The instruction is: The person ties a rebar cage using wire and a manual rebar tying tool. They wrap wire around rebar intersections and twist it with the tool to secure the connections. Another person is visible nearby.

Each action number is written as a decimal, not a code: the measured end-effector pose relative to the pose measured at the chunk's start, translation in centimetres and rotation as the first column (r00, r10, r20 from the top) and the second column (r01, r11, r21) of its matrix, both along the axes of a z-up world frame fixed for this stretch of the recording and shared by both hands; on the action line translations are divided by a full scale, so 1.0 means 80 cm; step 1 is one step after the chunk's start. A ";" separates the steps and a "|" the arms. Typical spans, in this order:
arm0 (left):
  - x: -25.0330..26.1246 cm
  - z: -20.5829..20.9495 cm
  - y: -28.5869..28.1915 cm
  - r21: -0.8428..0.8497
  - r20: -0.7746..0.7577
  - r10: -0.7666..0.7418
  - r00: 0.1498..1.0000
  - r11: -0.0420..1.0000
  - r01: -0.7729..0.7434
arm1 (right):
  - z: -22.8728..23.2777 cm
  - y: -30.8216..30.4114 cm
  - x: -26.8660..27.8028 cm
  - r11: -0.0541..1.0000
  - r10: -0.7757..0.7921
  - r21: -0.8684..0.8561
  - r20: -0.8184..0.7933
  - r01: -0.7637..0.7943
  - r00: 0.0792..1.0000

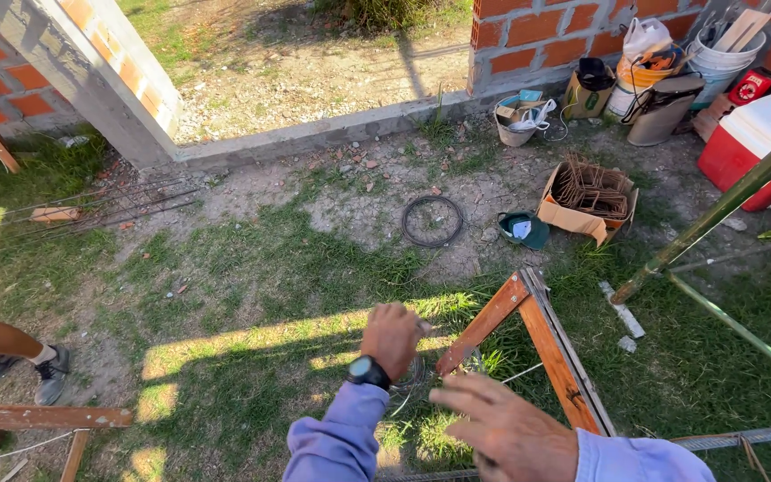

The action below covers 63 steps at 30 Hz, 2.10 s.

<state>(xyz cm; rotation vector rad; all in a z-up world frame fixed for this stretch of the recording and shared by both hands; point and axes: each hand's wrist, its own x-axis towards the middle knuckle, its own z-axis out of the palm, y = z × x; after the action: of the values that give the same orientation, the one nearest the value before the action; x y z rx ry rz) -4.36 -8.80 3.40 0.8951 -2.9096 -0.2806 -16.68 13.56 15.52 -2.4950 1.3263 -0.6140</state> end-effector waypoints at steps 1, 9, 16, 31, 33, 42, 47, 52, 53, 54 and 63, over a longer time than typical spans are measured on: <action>0.010 0.010 -0.010 0.002 0.000 0.002 1.000 1.000 -0.002 | -0.004 0.003 -0.010 1.000 0.002 0.002 0.000 -0.002 1.000; 0.049 0.030 -0.013 0.212 -0.172 0.287 0.943 0.945 -0.249 | -0.017 -0.014 -0.084 0.531 -0.567 0.685 -0.151 0.499 0.810; 0.040 0.014 0.054 0.160 -0.219 0.057 0.974 0.987 -0.022 | -0.097 -0.040 -0.095 0.494 -0.598 0.843 0.149 0.216 0.787; 0.080 0.068 0.091 0.844 -0.354 0.424 0.833 0.529 0.089 | -0.065 -0.054 -0.092 0.751 -0.634 0.572 0.484 0.330 0.603; 0.073 0.076 0.100 0.939 -0.317 0.450 0.835 0.269 0.212 | -0.058 -0.062 -0.082 0.773 -0.633 0.592 0.736 0.227 0.239; 0.013 0.056 0.175 0.939 -0.201 0.530 0.824 -0.135 0.316 | -0.038 -0.110 -0.040 0.845 -0.497 0.535 0.792 0.011 -0.354; 0.013 0.024 0.175 0.917 -0.346 0.568 0.747 0.036 0.397 | -0.047 -0.109 -0.051 0.823 -0.496 0.568 0.721 0.002 -0.483; 0.028 0.032 0.154 0.941 -0.336 0.441 0.832 0.133 0.310 | -0.086 -0.093 -0.090 0.744 -0.587 0.662 0.588 -0.085 -0.557; 0.033 0.034 0.147 0.955 -0.293 0.389 0.874 0.172 0.243 | -0.099 -0.086 -0.107 0.659 -0.706 0.749 0.647 0.067 -0.289; 0.041 0.034 0.144 0.962 -0.240 0.346 0.907 0.209 0.175 | -0.114 -0.078 -0.122 0.582 -0.800 0.777 0.599 0.240 -0.001; 0.007 0.018 0.153 0.704 -0.177 -0.044 0.983 0.693 0.157 | -0.059 -0.061 -0.051 0.530 -0.054 0.811 -0.258 0.246 0.965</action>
<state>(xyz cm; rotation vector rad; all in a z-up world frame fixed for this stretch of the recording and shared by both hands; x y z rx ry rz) -3.82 3.41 4.83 0.7141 -2.6862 -1.5076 -20.76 8.66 10.84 -1.6456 1.4382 0.2707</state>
